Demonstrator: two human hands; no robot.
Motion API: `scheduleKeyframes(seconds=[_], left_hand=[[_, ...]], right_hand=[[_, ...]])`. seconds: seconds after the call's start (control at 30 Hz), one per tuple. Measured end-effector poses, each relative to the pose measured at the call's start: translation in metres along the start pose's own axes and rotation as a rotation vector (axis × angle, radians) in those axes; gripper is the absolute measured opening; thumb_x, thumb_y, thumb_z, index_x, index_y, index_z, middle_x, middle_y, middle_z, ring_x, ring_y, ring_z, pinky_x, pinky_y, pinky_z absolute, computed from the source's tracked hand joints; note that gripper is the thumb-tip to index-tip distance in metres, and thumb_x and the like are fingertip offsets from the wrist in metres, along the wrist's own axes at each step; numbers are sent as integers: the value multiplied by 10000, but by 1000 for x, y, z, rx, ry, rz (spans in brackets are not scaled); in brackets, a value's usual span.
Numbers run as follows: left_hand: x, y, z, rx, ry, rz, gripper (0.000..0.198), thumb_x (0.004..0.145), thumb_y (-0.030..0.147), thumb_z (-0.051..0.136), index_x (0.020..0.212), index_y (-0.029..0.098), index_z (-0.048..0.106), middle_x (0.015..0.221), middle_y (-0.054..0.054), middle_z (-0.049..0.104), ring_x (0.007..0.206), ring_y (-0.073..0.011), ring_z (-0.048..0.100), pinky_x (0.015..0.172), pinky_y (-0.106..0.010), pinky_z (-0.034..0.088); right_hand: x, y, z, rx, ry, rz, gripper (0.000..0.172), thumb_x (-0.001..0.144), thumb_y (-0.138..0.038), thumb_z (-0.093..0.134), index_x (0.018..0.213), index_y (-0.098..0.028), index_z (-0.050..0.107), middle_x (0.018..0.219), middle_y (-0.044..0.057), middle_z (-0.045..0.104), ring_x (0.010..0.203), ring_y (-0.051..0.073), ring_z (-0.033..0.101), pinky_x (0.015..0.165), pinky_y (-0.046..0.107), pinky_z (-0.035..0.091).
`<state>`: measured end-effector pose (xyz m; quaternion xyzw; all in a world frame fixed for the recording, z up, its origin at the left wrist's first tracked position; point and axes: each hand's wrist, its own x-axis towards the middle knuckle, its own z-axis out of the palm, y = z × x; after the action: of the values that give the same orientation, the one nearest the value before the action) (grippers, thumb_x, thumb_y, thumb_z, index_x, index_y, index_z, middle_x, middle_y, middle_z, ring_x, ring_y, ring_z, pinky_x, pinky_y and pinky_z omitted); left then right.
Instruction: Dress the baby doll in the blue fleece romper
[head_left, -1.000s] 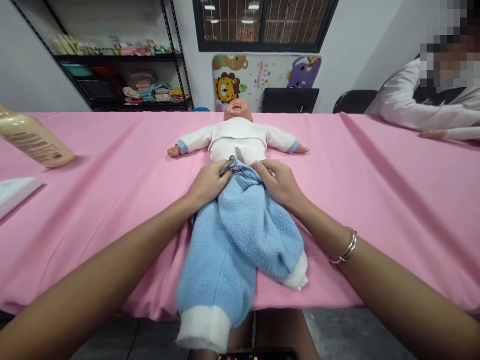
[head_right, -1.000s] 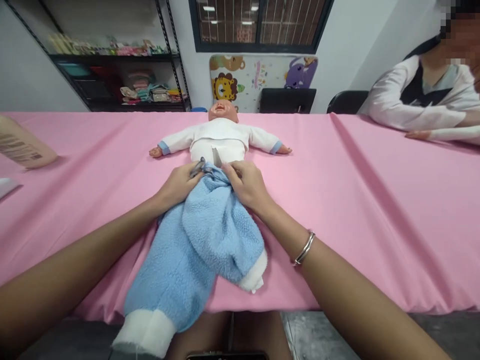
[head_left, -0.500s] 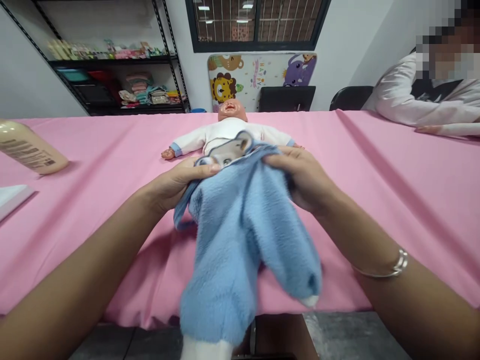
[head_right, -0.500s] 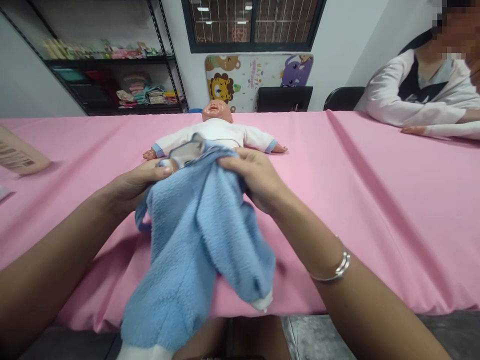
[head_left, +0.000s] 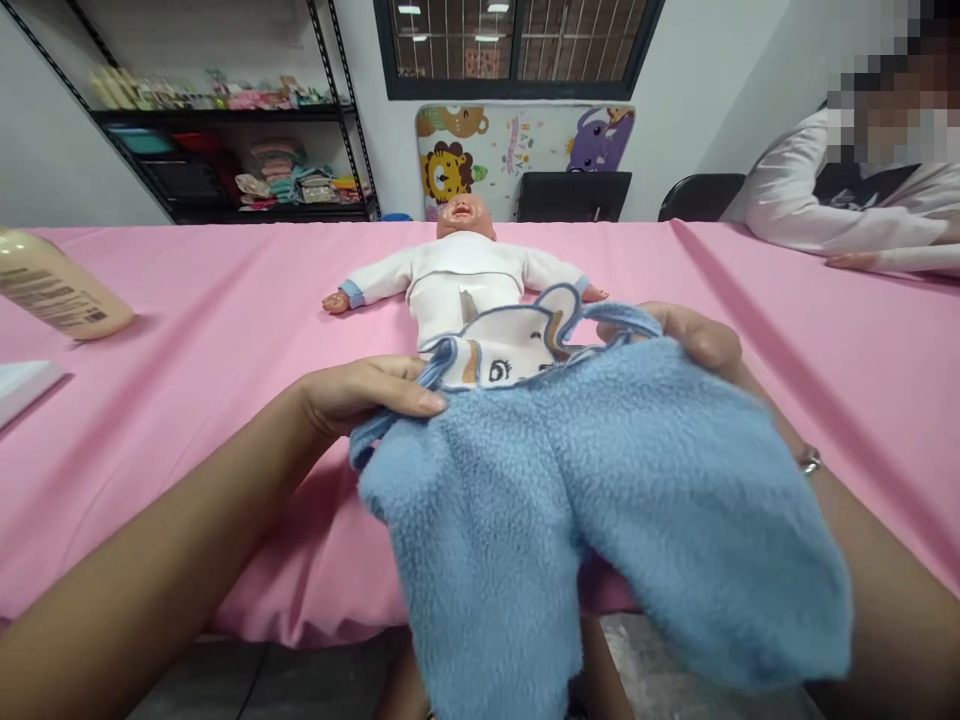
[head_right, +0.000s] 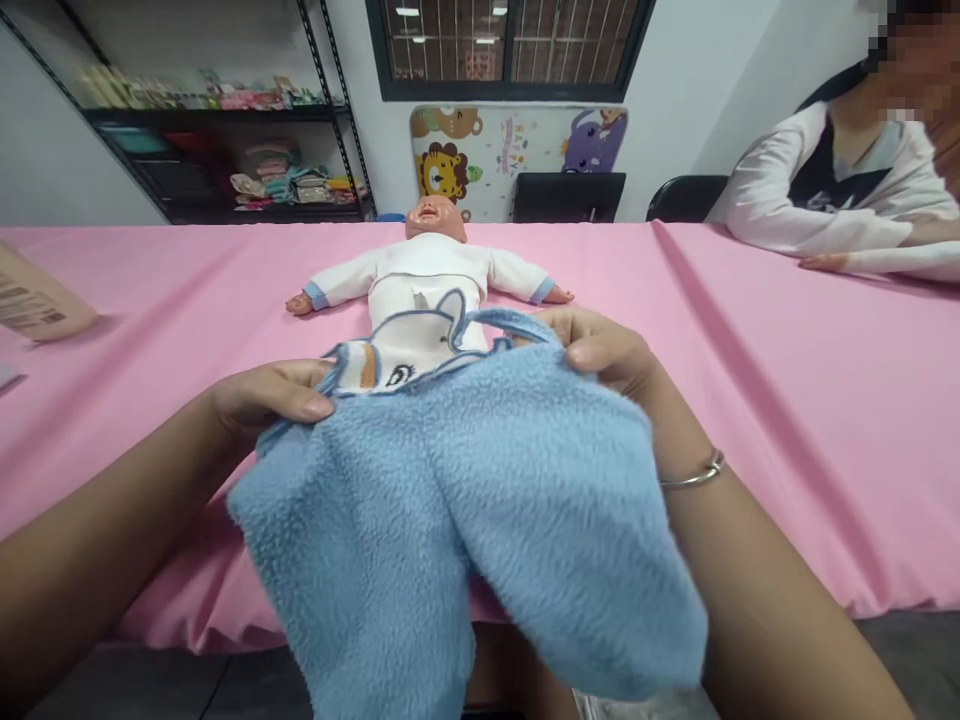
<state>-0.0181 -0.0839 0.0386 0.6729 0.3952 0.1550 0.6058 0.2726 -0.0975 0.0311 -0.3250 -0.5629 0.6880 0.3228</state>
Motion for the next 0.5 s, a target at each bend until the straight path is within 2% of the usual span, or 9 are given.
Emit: scheduleKeyframes(seconds=[0.03, 0.1, 0.17, 0.23, 0.33, 0.4, 0.5], left_hand=[[0, -1, -2, -14, -52, -33, 248, 603, 381, 717, 657, 150, 643, 634, -56, 620, 723, -256, 671, 663, -357, 558], [3, -3, -7, -31, -156, -131, 242, 632, 365, 751, 704, 153, 660, 698, -47, 644, 734, -218, 654, 667, -301, 538], [9, -6, -11, 30, -170, -176, 245, 693, 375, 762, 786, 162, 686, 795, -37, 672, 735, -171, 629, 645, -238, 505], [15, -9, -14, 103, -174, -194, 267, 740, 416, 756, 826, 172, 687, 833, -27, 672, 719, -145, 599, 607, -203, 468], [20, -12, -16, 184, -164, -177, 318, 774, 487, 730, 761, 179, 650, 746, -6, 619, 621, -120, 522, 509, -190, 390], [21, -12, -15, 217, -161, -152, 342, 787, 507, 716, 727, 180, 634, 710, -1, 595, 594, -116, 493, 488, -194, 367], [23, -15, -16, 195, -123, -101, 311, 799, 490, 710, 820, 182, 673, 809, -15, 653, 690, -137, 564, 584, -203, 437]], right_hand=[[2, 2, -1, 7, -12, 4, 416, 506, -416, 909, 733, -153, 681, 657, -19, 625, 565, 96, 578, 544, 197, 475], [9, 4, -2, -81, -1, 119, 344, 602, -329, 876, 847, -154, 709, 789, 22, 687, 674, 140, 641, 601, 223, 523], [17, 7, -5, -191, 67, 198, 329, 702, -302, 815, 983, -164, 714, 956, 57, 710, 800, 168, 670, 672, 239, 550], [23, 11, -8, -283, 128, 200, 307, 759, -303, 768, 1033, -179, 710, 1057, 65, 706, 877, 179, 672, 725, 243, 558], [27, 19, -14, -440, 143, 195, 252, 795, -290, 735, 1021, -180, 724, 1118, 75, 699, 975, 204, 663, 788, 253, 560], [27, 22, -17, -456, 122, 179, 256, 820, -325, 726, 1031, -181, 727, 1132, 80, 693, 1017, 208, 651, 810, 253, 556], [24, 21, -22, -318, 2, 189, 408, 787, -496, 761, 1019, -162, 725, 1016, 75, 706, 880, 172, 659, 721, 224, 543]])
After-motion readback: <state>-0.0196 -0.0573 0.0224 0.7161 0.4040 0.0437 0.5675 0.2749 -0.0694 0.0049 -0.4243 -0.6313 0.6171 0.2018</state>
